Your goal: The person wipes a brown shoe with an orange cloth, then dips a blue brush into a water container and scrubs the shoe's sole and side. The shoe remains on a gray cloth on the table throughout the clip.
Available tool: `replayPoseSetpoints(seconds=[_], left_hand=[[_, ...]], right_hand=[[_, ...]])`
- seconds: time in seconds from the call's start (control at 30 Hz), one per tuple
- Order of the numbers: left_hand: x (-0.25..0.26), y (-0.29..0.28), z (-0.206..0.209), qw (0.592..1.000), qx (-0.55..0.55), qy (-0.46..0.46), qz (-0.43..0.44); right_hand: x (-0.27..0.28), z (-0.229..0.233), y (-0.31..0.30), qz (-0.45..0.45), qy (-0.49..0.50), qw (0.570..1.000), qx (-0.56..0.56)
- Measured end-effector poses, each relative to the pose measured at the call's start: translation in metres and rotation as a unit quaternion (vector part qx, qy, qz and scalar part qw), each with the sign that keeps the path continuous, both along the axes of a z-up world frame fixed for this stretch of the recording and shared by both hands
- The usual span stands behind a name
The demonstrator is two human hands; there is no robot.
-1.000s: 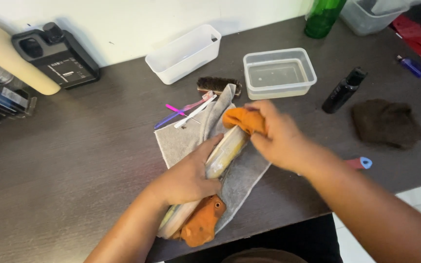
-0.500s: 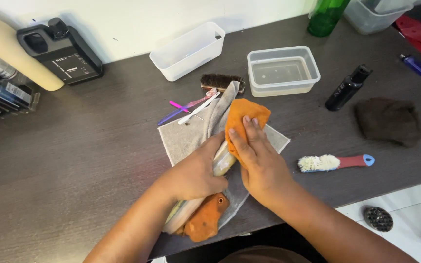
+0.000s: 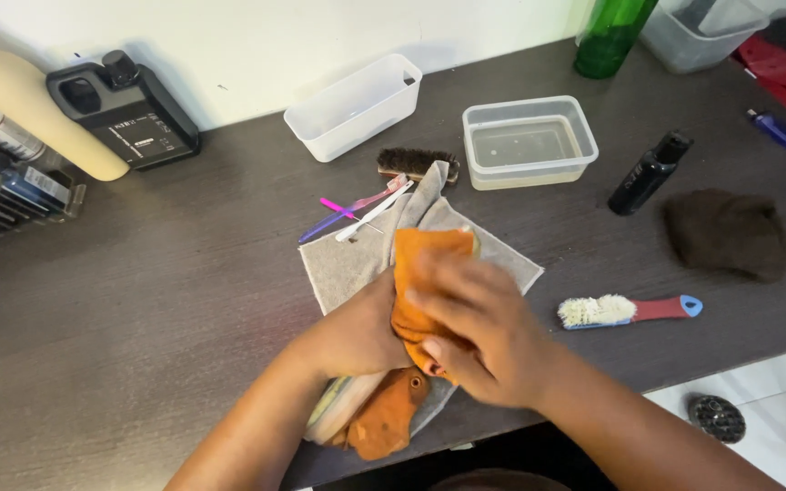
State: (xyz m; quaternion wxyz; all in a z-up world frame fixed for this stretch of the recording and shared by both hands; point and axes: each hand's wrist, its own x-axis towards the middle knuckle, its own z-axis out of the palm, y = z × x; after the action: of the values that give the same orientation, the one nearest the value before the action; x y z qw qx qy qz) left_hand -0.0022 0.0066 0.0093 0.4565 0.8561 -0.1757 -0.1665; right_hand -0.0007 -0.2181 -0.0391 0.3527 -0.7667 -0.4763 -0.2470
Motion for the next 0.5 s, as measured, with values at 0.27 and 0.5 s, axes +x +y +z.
replayPoseSetpoints(seconds=[0.27,0.5], left_hand=[[0.002,0.002,-0.001,1.000,-0.001,0.021,-0.003],[0.004,-0.002,-0.003,0.999,-0.006,0.040,-0.008]], right_hand=[[0.014,-0.039,0.029,-0.109,-0.071,0.990,0.052],[0.060,-0.050,0.013,-0.124,-0.037,0.990,0.047]])
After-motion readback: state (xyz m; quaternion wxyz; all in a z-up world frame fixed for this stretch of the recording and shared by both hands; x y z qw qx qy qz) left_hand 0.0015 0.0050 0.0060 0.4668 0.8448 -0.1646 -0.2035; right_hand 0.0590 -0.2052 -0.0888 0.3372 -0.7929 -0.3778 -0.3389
